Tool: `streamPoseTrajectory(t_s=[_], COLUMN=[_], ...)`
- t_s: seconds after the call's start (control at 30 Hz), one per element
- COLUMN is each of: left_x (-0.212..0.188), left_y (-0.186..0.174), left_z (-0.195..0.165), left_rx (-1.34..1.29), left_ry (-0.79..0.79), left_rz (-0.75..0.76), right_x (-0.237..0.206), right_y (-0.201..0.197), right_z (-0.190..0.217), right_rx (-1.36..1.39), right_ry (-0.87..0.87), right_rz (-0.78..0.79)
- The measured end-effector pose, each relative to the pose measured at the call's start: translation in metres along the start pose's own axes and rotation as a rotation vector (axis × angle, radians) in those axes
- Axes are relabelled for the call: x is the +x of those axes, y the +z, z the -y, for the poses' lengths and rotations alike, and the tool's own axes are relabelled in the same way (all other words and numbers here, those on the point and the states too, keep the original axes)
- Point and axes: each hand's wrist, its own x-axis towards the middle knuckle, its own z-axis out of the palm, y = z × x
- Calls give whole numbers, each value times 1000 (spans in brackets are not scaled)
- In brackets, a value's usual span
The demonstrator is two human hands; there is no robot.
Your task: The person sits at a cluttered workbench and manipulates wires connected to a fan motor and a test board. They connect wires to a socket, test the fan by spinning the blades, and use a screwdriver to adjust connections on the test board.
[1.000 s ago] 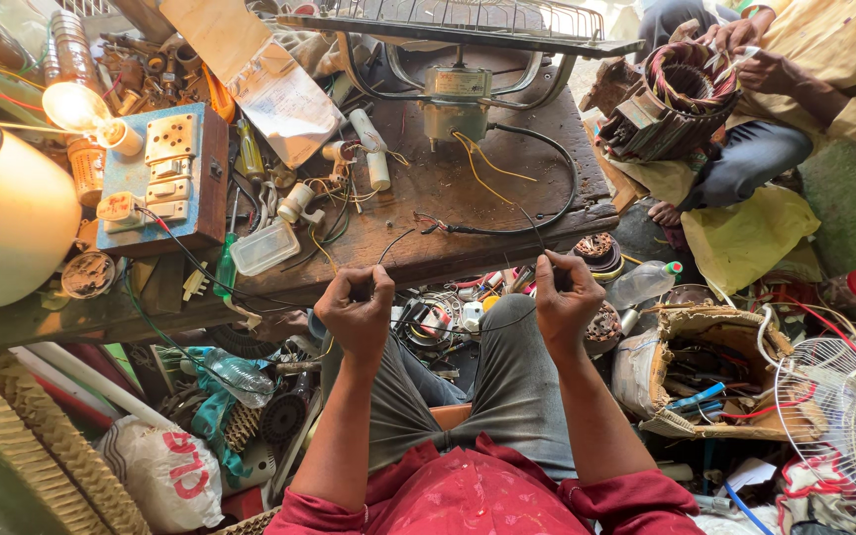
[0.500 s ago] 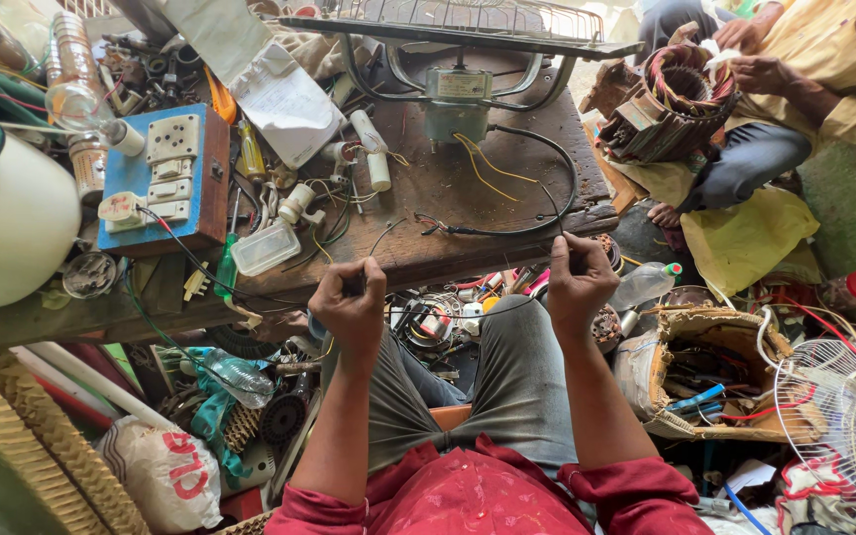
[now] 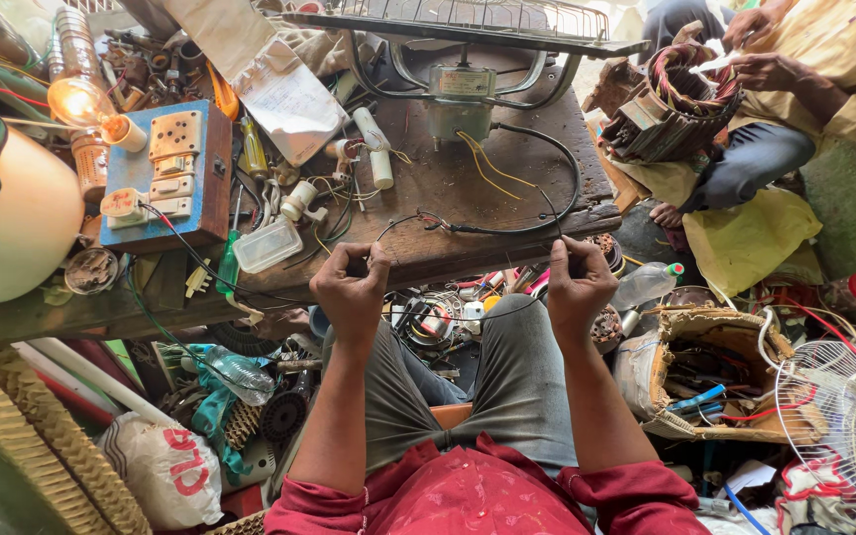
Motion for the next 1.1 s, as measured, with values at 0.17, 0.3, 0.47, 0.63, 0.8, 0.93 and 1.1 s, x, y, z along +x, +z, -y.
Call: streamPoseTrajectory(t_s=[0.17,0.3,0.47,0.63,0.8,0.93,1.1], left_x=[1,1,1,1,2,2,1], left_y=[0,-1,0,-1,-1,-2,-1], left_z=[-2,-2,-1,-1,-2,-1,-1], left_rx=[9,22,11,30,44,31,18], left_ry=[8,26,28,-12,42,48,16], left_rz=[-3,2,0,-2,-5,-2,-2], right_x=[-1,-7,-14,-15,-14,-15,-14], right_y=[-1,-3,-2,1,1,1,-1], right_z=[1,5,11,13,11,10,12], right_rx=[-2,34,-84,-34,-29,-33,-55], right_ry=[-7,-69,-8,-6,-23,-17,-44], right_rz=[-39,-93,51,55,36,31,-39])
